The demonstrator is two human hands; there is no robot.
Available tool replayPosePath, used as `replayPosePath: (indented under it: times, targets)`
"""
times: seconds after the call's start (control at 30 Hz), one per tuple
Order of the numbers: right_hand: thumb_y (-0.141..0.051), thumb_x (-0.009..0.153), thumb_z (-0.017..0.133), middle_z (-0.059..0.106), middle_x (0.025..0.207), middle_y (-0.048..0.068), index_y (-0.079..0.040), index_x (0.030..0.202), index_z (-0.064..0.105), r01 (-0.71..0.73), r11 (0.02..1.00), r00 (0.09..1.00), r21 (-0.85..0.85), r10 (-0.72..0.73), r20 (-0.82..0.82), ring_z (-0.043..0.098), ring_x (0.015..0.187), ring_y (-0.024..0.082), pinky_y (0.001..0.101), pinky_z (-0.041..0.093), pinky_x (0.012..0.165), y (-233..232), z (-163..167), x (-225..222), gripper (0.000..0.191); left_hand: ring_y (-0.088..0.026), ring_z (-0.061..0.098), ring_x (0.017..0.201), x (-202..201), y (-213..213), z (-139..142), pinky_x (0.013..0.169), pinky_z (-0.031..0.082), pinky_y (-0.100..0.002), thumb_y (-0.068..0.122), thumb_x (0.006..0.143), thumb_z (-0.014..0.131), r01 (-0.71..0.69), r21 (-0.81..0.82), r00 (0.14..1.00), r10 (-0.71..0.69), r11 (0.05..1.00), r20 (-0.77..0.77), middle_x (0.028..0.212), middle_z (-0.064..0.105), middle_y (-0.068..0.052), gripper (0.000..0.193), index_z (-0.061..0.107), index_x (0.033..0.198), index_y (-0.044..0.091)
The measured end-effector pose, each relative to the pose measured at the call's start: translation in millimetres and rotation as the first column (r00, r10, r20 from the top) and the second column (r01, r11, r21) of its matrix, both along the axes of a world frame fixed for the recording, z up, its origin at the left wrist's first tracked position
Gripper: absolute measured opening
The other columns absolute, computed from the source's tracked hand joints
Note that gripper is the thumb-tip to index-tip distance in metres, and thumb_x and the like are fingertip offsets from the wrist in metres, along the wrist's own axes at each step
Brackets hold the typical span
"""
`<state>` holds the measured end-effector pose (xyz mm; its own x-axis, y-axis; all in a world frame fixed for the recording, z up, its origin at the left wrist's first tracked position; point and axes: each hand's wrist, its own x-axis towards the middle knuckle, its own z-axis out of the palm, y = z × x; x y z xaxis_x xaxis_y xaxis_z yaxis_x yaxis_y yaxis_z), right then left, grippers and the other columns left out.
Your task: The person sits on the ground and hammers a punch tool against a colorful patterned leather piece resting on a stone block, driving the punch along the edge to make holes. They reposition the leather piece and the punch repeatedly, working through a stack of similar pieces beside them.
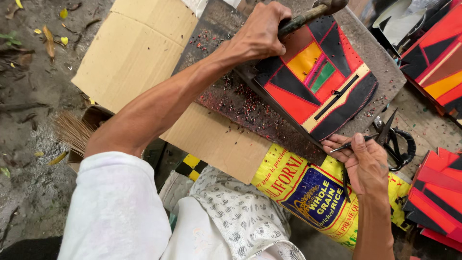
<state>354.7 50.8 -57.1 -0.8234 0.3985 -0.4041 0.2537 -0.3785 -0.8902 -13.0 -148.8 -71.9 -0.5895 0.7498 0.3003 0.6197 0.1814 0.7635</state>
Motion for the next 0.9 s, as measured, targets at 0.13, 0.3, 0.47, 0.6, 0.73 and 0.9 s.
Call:
replayPosePath:
  times: [0.13, 0.3, 0.47, 0.6, 0.73, 0.9]
  targets:
    - [-0.026, 0.113, 0.051, 0.069, 0.111, 0.029, 0.015, 0.111, 0.06, 0.031, 0.997, 0.999, -0.068, -0.032, -0.003, 0.073, 0.101, 0.035, 0.0466, 0.06, 0.094, -0.7, -2.1, 3.6, 0.042, -0.048, 0.064, 0.073, 5.0, 0.6, -0.5, 0.062, 0.05, -0.049, 0.006, 0.059, 0.077, 0.009, 0.05, 0.986, 0.0, 0.999, -0.169, 0.078, 0.06, -0.029, 0.03, 0.058, 0.079, -0.005]
    - [-0.021, 0.115, 0.055, 0.069, 0.111, 0.026, 0.003, 0.113, 0.056, 0.055, 0.994, 0.997, 0.095, -0.049, -0.062, 0.073, 0.093, 0.033, 0.0445, 0.062, 0.081, -7.4, 8.7, 3.5, 0.024, -0.047, 0.064, 0.075, 12.4, 0.5, -5.1, 0.068, 0.052, -0.05, 0.004, 0.061, 0.073, -0.007, 0.084, 0.974, 0.026, 0.996, -0.225, 0.085, 0.069, -0.024, 0.027, 0.065, 0.087, -0.001]
    - [-0.014, 0.117, 0.057, 0.065, 0.106, 0.021, 0.002, 0.115, 0.056, 0.086, 0.977, 0.971, 0.194, -0.039, -0.234, 0.07, 0.09, 0.031, 0.0456, 0.061, 0.079, -26.6, 28.0, -20.1, 0.017, -0.048, 0.061, 0.083, 14.5, 0.7, -4.1, 0.077, 0.05, -0.053, 0.004, 0.066, 0.073, -0.009, -0.05, 0.979, -0.001, 0.999, -0.205, 0.089, 0.069, -0.024, 0.024, 0.067, 0.089, 0.0]
    - [-0.012, 0.112, 0.055, 0.065, 0.108, 0.019, -0.001, 0.116, 0.051, -0.06, 0.998, 0.954, -0.034, 0.048, -0.295, 0.074, 0.101, 0.034, 0.0482, 0.065, 0.091, -52.8, 22.9, -73.8, 0.012, -0.047, 0.061, 0.082, 18.3, -1.2, 0.0, 0.075, 0.051, -0.051, 0.005, 0.065, 0.073, -0.042, 0.044, 0.978, 0.05, 0.998, -0.202, 0.09, 0.069, -0.024, 0.033, 0.07, 0.098, -0.001]
    - [-0.012, 0.112, 0.054, 0.064, 0.111, 0.015, 0.001, 0.116, 0.05, -0.155, 0.985, 0.937, 0.07, 0.169, -0.307, 0.074, 0.103, 0.031, 0.0465, 0.063, 0.092, -74.3, 12.6, -130.7, 0.014, -0.048, 0.061, 0.08, 22.2, -1.9, 4.7, 0.074, 0.051, -0.051, 0.004, 0.064, 0.073, -0.033, 0.144, 0.953, 0.075, 0.989, -0.294, 0.093, 0.071, -0.024, 0.038, 0.071, 0.101, -0.003]
    - [-0.015, 0.113, 0.058, 0.069, 0.099, 0.012, 0.003, 0.109, 0.054, -0.178, 0.847, 0.907, 0.5, 0.339, -0.25, 0.075, 0.091, 0.021, 0.036, 0.066, 0.085, -89.7, 6.3, -166.9, 0.018, -0.048, 0.063, 0.082, 24.9, -3.9, 12.9, 0.075, 0.052, -0.052, 0.004, 0.067, 0.072, -0.03, 0.048, 0.973, 0.04, 0.998, -0.226, 0.092, 0.069, -0.025, 0.031, 0.07, 0.097, -0.001]
